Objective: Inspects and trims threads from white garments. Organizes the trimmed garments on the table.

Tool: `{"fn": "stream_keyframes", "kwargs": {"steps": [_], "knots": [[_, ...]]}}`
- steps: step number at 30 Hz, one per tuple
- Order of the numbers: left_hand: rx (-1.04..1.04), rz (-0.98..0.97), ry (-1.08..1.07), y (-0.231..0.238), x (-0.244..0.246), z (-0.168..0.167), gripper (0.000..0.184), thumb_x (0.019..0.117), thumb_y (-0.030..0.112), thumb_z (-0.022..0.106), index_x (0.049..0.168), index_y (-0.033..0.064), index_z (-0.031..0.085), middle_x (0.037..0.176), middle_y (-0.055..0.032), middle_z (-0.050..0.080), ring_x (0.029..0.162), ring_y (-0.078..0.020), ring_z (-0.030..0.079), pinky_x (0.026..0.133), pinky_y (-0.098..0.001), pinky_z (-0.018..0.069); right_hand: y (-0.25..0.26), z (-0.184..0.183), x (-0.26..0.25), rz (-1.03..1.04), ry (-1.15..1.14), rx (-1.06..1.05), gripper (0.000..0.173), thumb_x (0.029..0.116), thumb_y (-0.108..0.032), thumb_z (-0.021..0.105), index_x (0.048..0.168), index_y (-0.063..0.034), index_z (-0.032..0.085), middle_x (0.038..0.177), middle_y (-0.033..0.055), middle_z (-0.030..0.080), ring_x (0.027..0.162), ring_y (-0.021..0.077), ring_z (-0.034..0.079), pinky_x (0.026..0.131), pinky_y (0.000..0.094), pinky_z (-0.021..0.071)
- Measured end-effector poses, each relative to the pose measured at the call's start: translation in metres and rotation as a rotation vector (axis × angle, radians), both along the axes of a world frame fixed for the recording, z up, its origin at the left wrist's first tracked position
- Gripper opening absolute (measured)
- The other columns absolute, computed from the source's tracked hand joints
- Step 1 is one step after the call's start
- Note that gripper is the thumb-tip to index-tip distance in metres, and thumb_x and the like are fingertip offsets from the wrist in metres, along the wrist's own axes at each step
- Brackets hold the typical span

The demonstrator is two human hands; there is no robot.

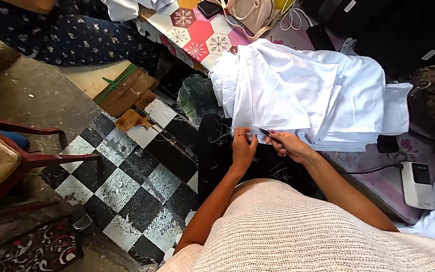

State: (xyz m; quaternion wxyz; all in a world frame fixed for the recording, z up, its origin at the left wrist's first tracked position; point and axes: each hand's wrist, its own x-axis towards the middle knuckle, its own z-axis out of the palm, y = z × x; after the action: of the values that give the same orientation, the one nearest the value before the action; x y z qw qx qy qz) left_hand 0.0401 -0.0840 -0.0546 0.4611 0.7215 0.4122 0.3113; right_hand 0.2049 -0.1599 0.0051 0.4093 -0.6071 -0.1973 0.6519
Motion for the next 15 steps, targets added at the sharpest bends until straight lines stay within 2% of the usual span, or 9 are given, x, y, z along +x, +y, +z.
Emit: {"fn": "stream_keyframes", "kwargs": {"steps": [3,5,7,11,15], "knots": [[0.183,0.03,0.025,0.003,0.015,-0.02,0.024,0.0916,0.01,0.073,0.106,-0.0088,0.069,0.115,-0.0259,0.063,0.1,-0.0328,0.067,0.084,-0.0408,0.0593,0.004,0.001,0.001,0.015,-0.022,0.028,0.04,0.113,-0.029,0.034,0.096,-0.0075,0.063,0.055,-0.0111,0.04,0.044,-0.0012,0.037,0.046,0.014,0.0361],[0.304,0.058,-0.017,0.006,0.023,-0.034,0.011,0.0903,0.004,0.071,0.097,-0.0051,0.072,0.11,-0.0236,0.064,0.1,-0.0324,0.067,0.085,-0.0395,0.0587,0.008,-0.001,0.002,0.015,-0.037,0.031,0.04,0.1131,-0.029,0.034,0.096,-0.0071,0.063,0.055,-0.0105,0.041,0.044,-0.0011,0.037,0.046,0.0141,0.0358],[0.32,0.075,-0.084,0.009,0.025,-0.04,0.006,0.0874,0.001,0.072,0.092,-0.0038,0.073,0.107,-0.0219,0.065,0.1,-0.0304,0.066,0.086,-0.0378,0.0582,0.008,-0.002,0.005,0.02,-0.033,0.026,0.041,0.1132,-0.03,0.033,0.096,-0.0074,0.063,0.055,-0.0105,0.04,0.044,-0.0009,0.036,0.046,0.0144,0.0351],[0.049,0.07,-0.187,0.007,0.014,-0.029,0.005,0.0879,0.0,0.068,0.09,-0.0045,0.07,0.114,-0.0191,0.063,0.106,-0.0228,0.064,0.088,-0.0325,0.0562,0.002,-0.005,0.005,0.043,-0.008,-0.016,0.044,0.1136,-0.032,0.03,0.098,-0.0076,0.063,0.055,-0.0113,0.039,0.043,-0.0009,0.036,0.045,0.0144,0.0345],[-0.175,0.045,-0.236,0.007,0.005,-0.016,0.006,0.0903,0.003,0.066,0.091,-0.0025,0.068,0.116,-0.0146,0.06,0.103,-0.0166,0.061,0.085,-0.0292,0.0539,0.008,-0.003,0.0,0.121,0.024,-0.044,0.045,0.1137,-0.033,0.028,0.1,-0.0082,0.063,0.057,-0.0116,0.039,0.044,-0.0013,0.036,0.046,0.0142,0.0344]]}}
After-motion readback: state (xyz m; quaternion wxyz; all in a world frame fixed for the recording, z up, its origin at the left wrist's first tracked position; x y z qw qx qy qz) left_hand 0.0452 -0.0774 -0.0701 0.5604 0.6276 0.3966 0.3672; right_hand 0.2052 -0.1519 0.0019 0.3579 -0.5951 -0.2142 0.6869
